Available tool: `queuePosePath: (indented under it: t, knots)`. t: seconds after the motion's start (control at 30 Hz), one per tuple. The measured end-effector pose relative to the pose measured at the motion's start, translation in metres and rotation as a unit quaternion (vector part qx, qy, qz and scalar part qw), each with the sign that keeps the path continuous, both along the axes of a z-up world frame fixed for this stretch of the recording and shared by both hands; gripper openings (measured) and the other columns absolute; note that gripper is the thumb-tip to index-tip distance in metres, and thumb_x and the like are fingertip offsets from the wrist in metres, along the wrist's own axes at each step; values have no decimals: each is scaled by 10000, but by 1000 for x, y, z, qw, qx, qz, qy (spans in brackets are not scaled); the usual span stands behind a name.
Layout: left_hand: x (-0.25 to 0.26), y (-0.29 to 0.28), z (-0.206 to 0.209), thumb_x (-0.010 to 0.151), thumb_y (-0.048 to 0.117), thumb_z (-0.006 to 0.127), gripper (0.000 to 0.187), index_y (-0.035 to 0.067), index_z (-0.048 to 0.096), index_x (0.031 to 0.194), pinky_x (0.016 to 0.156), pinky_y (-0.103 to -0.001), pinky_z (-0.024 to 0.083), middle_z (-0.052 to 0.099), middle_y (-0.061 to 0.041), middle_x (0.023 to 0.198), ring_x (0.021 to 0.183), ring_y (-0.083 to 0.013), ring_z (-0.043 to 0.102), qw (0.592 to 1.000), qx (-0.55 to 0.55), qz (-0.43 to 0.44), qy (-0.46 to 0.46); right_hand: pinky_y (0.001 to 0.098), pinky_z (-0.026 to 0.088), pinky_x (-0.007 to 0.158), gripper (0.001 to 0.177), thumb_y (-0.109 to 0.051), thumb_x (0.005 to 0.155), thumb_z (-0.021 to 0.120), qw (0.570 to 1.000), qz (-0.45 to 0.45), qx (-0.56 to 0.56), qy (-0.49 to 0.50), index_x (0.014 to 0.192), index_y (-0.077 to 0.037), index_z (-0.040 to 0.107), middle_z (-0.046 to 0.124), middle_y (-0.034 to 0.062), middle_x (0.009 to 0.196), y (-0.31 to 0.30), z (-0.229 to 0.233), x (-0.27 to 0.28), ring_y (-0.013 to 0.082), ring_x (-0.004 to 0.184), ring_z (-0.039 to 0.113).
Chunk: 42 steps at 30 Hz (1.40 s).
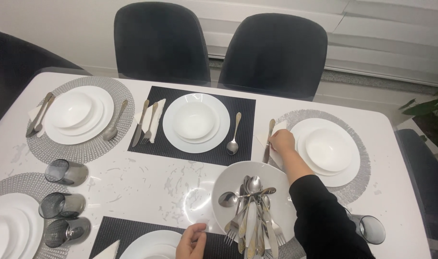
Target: The person folds white paper napkins into triangular shapes and places them on plates at each setting. They then arrange forks, knives, and spoons beside the plates, completing the table setting for four place settings.
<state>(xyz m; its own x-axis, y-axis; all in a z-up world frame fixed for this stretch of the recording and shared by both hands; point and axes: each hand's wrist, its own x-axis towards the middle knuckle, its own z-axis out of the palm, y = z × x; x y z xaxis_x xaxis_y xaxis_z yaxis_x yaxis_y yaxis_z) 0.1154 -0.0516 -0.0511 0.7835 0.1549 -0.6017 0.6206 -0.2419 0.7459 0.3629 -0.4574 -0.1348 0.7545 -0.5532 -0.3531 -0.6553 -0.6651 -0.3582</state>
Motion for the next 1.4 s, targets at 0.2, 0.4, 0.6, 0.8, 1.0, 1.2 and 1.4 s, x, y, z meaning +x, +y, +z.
queuePosePath:
  t: [0.2, 0.4, 0.6, 0.8, 1.0, 1.2, 1.4]
  knots:
    - [3, 0, 9, 871, 188, 683, 267, 162, 847, 1080, 776, -256, 565, 828, -70, 928, 767, -154, 714, 999, -19, 20, 20, 378, 471, 578, 268, -254, 782, 700, 1000, -6, -16, 9, 616, -61, 615, 632, 95, 649, 14, 17, 0, 286, 644, 630]
    - [-2, 6, -13, 872, 188, 675, 254, 147, 834, 1067, 860, -254, 572, 836, 0, 1047, 953, -114, 725, 1000, -22, 2, -16, 427, 539, 726, 160, -242, 821, 728, 997, 36, -74, -5, 852, -86, 752, 741, 118, 859, 8, -3, 6, 346, 846, 686]
    - [-3, -1, -4, 863, 164, 716, 218, 184, 860, 1026, 664, -237, 535, 839, -79, 871, 622, -161, 653, 998, 9, 53, 25, 439, 554, 756, 195, -267, 845, 746, 995, 51, -87, 1, 880, -75, 761, 752, 127, 876, 11, 0, 4, 360, 845, 701]
    - [2, 5, 8, 884, 213, 672, 265, 173, 834, 1091, 818, -261, 584, 853, -48, 920, 838, -147, 761, 1000, -6, -9, -1, 435, 549, 749, 233, -268, 852, 748, 996, 51, -72, 0, 870, -36, 741, 742, 151, 899, 9, -2, 4, 363, 862, 698]
    - [0, 14, 5, 897, 256, 630, 302, 200, 800, 1140, 902, -263, 547, 820, 33, 1106, 1021, -94, 728, 998, 1, -61, -32, 436, 498, 745, 271, -357, 830, 708, 998, 50, -35, -28, 902, -96, 719, 735, 105, 909, 12, 30, -19, 332, 893, 672]
    - [-6, 14, 49, 913, 258, 578, 332, 151, 755, 1172, 973, -291, 539, 779, 20, 1204, 1118, -118, 697, 994, -42, -78, -59, 394, 513, 857, 295, -325, 871, 662, 990, 28, 34, -134, 1061, -128, 771, 766, 57, 1011, 42, 114, -88, 264, 976, 686]
    - [-18, 20, 63, 909, 252, 579, 303, 165, 750, 1144, 964, -295, 540, 748, 14, 1215, 1119, -124, 683, 991, -54, -90, -79, 323, 506, 791, 230, -266, 899, 655, 976, -37, 155, -149, 1053, -126, 754, 768, 39, 872, 99, 196, -179, 156, 824, 696]
